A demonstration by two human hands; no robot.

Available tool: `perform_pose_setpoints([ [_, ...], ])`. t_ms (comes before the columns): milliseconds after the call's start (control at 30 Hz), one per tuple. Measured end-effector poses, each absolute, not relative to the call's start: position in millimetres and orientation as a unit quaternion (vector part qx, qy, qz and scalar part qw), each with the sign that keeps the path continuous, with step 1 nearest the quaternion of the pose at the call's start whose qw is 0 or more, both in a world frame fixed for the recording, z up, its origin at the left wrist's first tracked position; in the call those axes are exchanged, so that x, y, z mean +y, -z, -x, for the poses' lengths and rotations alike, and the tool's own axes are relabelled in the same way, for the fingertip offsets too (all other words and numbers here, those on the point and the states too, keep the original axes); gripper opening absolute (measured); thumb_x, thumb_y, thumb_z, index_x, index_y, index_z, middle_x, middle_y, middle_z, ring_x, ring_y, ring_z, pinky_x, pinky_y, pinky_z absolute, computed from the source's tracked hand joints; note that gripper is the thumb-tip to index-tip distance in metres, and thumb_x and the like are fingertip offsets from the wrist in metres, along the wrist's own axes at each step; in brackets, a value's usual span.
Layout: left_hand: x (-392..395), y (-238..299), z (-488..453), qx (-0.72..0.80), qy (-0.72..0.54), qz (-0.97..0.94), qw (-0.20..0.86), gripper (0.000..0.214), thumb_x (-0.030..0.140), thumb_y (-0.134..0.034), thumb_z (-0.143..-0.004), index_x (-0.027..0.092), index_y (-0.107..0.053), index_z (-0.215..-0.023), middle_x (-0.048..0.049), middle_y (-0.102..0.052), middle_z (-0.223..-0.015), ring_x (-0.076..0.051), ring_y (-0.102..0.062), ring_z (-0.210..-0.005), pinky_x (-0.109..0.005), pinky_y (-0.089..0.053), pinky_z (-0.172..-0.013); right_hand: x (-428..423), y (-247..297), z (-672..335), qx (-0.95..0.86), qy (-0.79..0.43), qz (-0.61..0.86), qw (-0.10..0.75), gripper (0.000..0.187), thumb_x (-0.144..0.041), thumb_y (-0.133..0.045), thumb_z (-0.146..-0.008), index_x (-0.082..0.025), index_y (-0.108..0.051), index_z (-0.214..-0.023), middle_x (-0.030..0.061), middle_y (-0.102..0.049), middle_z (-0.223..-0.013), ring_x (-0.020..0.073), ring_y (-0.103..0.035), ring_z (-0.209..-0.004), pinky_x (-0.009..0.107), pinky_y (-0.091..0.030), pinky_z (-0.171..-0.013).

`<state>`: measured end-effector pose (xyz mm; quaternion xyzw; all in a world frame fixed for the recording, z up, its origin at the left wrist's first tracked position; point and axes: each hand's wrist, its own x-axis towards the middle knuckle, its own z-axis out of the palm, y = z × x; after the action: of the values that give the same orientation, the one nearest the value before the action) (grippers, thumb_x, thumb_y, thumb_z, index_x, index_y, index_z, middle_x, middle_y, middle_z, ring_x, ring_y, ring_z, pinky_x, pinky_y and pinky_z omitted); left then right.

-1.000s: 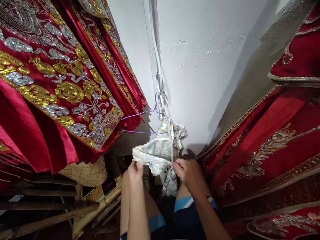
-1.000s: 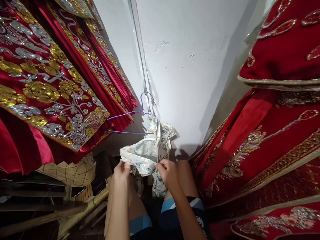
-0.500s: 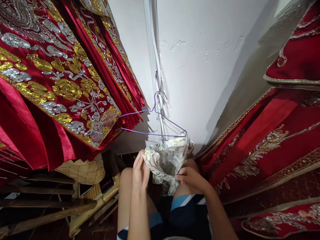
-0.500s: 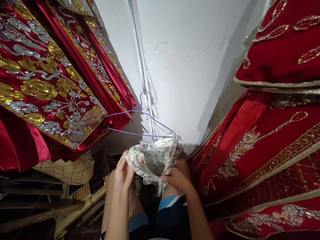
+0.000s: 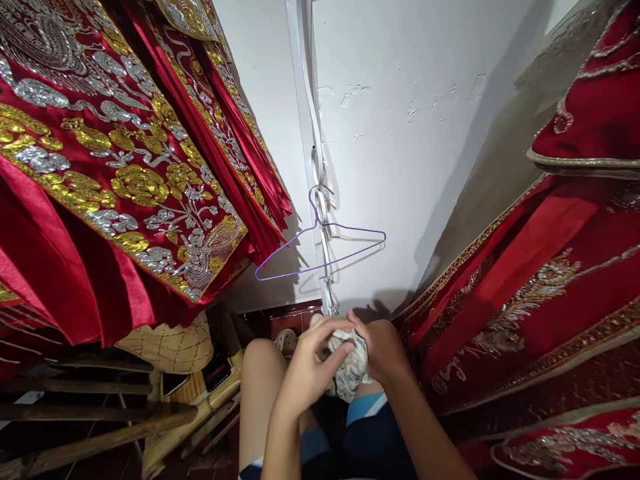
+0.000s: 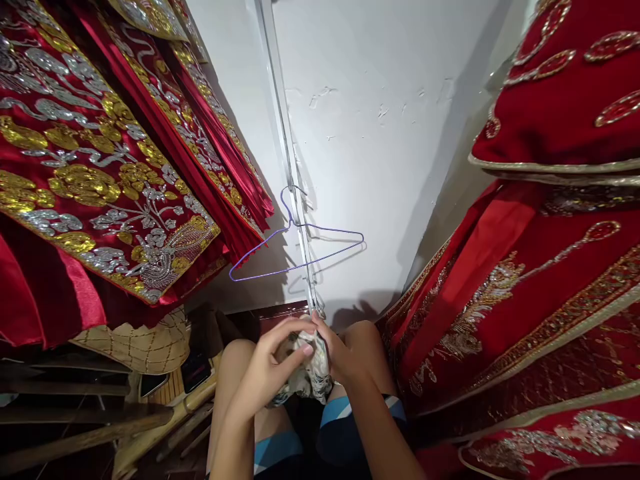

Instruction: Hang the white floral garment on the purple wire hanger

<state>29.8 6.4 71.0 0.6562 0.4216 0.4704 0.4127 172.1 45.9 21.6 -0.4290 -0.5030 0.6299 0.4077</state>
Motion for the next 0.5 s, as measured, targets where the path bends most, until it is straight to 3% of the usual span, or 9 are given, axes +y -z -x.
perform_pose_setpoints([
  [167, 15, -72, 7, 0.453, -0.492, -0.612, 0.423, 0.043, 0.05, -0.057, -0.09, 0.025, -0.066, -0.124, -0.0096, -0.065, -0.126, -0.029, -0.056, -0.121, -0.037, -0.039, -0.107, 53, -39, -173, -0.431, -0.798, 0.313, 0.282, 0.04, -0.055, -0.075, -0.069, -0.019, -0.068, -0.085, 0.0067, -0.066, -0.071, 0.0244, -0.065, -0.075, 0.034, -0.05, -0.064],
  [333, 20, -46, 34, 0.441, -0.319, -0.674, 0.499, 0.058, 0.071, -0.047, -0.085, 0.021, -0.075, -0.088, -0.0075, -0.071, -0.092, -0.028, -0.062, -0.093, -0.036, -0.048, -0.088, 65, -81, -185, -0.554, -0.778, 0.251, 0.155, 0.025, -0.028, -0.081, -0.061, -0.017, -0.068, -0.078, -0.0015, -0.065, -0.07, 0.0129, -0.058, -0.061, 0.024, -0.046, -0.059],
  [433, 18, -27, 53, 0.407, -0.192, -0.72, 0.527, 0.057, 0.07, -0.056, -0.081, 0.016, -0.068, -0.067, -0.0039, -0.063, -0.065, -0.021, -0.058, -0.07, -0.029, -0.047, -0.068, 74, -110, -200, -0.677, -0.7, 0.199, 0.104, 0.013, -0.023, -0.077, -0.062, -0.015, -0.068, -0.068, -0.0031, -0.062, -0.062, 0.0118, -0.053, -0.055, 0.023, -0.041, -0.053],
  [500, 16, -22, 69, 0.435, -0.144, -0.743, 0.488, 0.053, 0.065, -0.064, -0.077, 0.016, -0.063, -0.059, -0.0016, -0.057, -0.056, -0.018, -0.055, -0.062, -0.026, -0.044, -0.063, 80, -123, -210, -0.738, -0.64, 0.188, 0.099, 0.01, -0.022, -0.074, -0.064, -0.015, -0.071, -0.069, -0.0021, -0.063, -0.062, 0.0129, -0.053, -0.053, 0.023, -0.04, -0.05],
])
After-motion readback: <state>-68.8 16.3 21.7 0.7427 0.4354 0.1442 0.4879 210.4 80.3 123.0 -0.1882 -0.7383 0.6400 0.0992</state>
